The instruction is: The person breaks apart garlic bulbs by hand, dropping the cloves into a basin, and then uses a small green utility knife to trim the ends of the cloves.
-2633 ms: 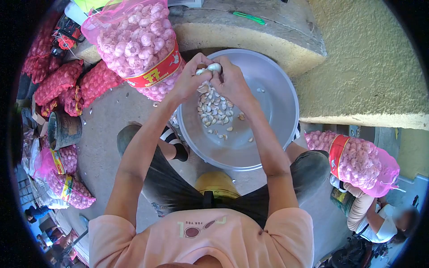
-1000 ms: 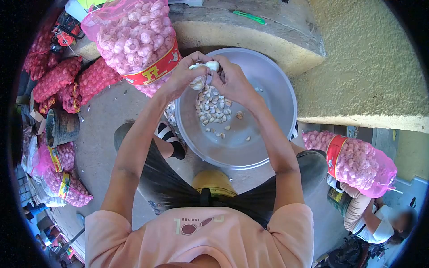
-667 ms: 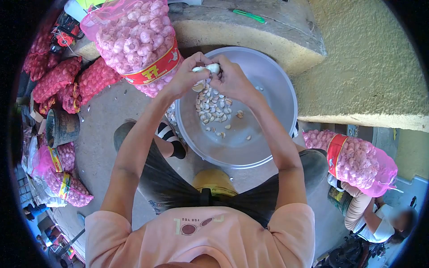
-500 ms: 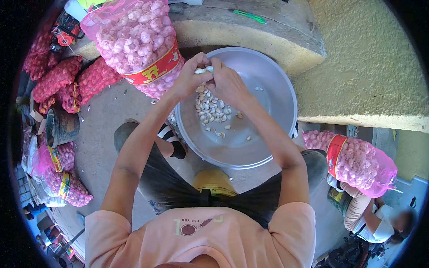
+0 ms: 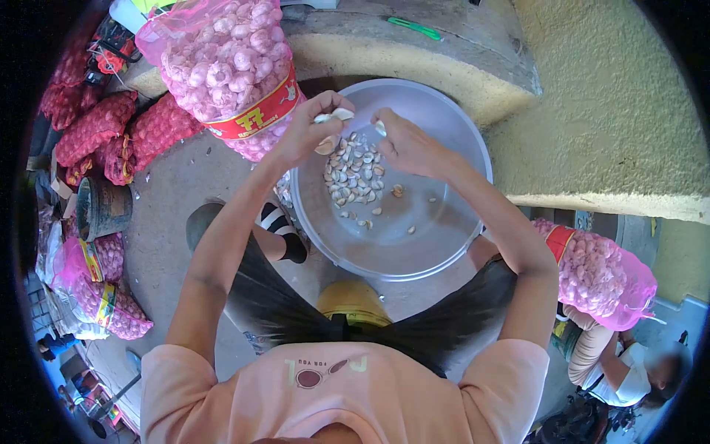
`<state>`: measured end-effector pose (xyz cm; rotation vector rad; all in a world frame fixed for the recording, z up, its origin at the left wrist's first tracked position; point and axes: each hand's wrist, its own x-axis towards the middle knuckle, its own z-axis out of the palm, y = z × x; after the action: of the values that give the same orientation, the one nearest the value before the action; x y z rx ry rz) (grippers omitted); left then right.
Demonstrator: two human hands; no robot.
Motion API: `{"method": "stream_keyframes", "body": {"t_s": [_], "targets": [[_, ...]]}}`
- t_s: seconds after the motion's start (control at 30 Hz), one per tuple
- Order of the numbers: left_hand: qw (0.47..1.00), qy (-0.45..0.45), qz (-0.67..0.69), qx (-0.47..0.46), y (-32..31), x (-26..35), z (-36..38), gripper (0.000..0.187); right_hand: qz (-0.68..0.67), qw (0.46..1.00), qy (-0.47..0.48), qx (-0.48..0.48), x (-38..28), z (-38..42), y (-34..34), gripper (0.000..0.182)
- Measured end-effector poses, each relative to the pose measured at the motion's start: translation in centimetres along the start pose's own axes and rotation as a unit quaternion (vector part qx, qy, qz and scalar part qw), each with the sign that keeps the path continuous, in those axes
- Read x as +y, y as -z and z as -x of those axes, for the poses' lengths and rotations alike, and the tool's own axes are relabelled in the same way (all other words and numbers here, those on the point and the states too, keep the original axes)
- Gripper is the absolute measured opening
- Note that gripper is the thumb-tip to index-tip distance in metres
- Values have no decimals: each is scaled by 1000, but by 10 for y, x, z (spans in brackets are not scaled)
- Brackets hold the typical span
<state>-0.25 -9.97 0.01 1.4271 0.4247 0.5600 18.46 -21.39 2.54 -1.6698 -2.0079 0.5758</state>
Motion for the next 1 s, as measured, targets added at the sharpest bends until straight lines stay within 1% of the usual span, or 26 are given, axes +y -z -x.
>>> {"method": "stream_keyframes", "body": {"t_s": [0.03, 0.07, 0.1, 0.13, 0.17, 0.2, 0.27, 0.3, 0.33, 0.37, 0.4, 0.47, 0.5, 0.53, 0.57, 0.6, 0.63, 0.67, 0.7, 0.77, 0.8, 0.9, 0.97, 1.0], "targets": [[1000, 4, -1, -2, -1, -6, 1, 22, -54, 992, -92, -71, -8, 5, 4, 38], [999, 44, -1, -19, -3, -15, 1, 22, -107, 967, -181, -143, -14, 9, 5, 37], [997, 76, -1, -33, -6, -17, -1, 22, -105, 968, -180, -142, -12, 8, 2, 37], [997, 74, -2, -34, -8, -20, -4, 22, -208, 953, -194, -100, -8, 9, -4, 38], [997, 76, 8, -23, -8, -22, -6, 26, -309, 927, -204, -57, -4, 8, -10, 40], [997, 77, 17, -12, -8, -20, -8, 29, -308, 928, -202, -56, 1, 6, -12, 40], [997, 70, 8, -8, -3, -16, -7, 31, -430, 884, -175, -61, 11, 6, -14, 38], [998, 61, -2, -3, 0, -14, -7, 32, -429, 884, -177, -60, 15, 5, -15, 38], [998, 61, -2, -3, 2, -14, -7, 32, -465, 864, -181, -58, 19, 3, -16, 37], [995, 92, 24, 8, 5, -14, -7, 32, -501, 844, -184, -57, 21, 1, -18, 37], [991, 124, 48, 19, 7, -13, -7, 32, -501, 844, -183, -57, 19, 0, -19, 37], [991, 115, 67, 26, 10, -11, -7, 31, -354, 923, -151, 6, 14, -4, -23, 36], [990, 107, 88, 32, 10, -9, -6, 32, -354, 923, -151, 5, 13, -7, -25, 36], [990, 107, 89, 32, 9, -7, -6, 32, -304, 944, -109, 63, 14, -11, -27, 35], [987, 133, 81, 26, 9, -4, -7, 33, -251, 958, -66, 120, 14, -15, -29, 33], [984, 159, 72, 20, 7, 4, -8, 34, -251, 958, -65, 120, 9, -18, -29, 33], [984, 159, 72, 21, 4, 11, -6, 34, -315, 939, -52, 128, 3, -21, -28, 32], [980, 166, 105, 19, 0, 18, -4, 34, -377, 915, -39, 136, -1, -22, -28, 32], [975, 173, 138, 17, -3, 22, -2, 34, -377, 915, -40, 136, -2, -22, -27, 32], [977, 159, 141, 14, 2, 19, -3, 35, -382, 913, -64, 130, -5, -24, -27, 35], [979, 146, 145, 11, 2, 21, -2, 36, -382, 913, -64, 129, -7, -25, -26, 35], [976, 146, 160, 13, 2, 29, -3, 38, -392, 905, -68, 150, -9, -27, -24, 35], [971, 154, 181, 14, 2, 26, -3, 39, -547, 817, -85, 160, -4, -26, -24, 33], [966, 160, 201, 14, 3, 25, -4, 39, -547, 818, -84, 160, -6, -26, -24, 33]]}}
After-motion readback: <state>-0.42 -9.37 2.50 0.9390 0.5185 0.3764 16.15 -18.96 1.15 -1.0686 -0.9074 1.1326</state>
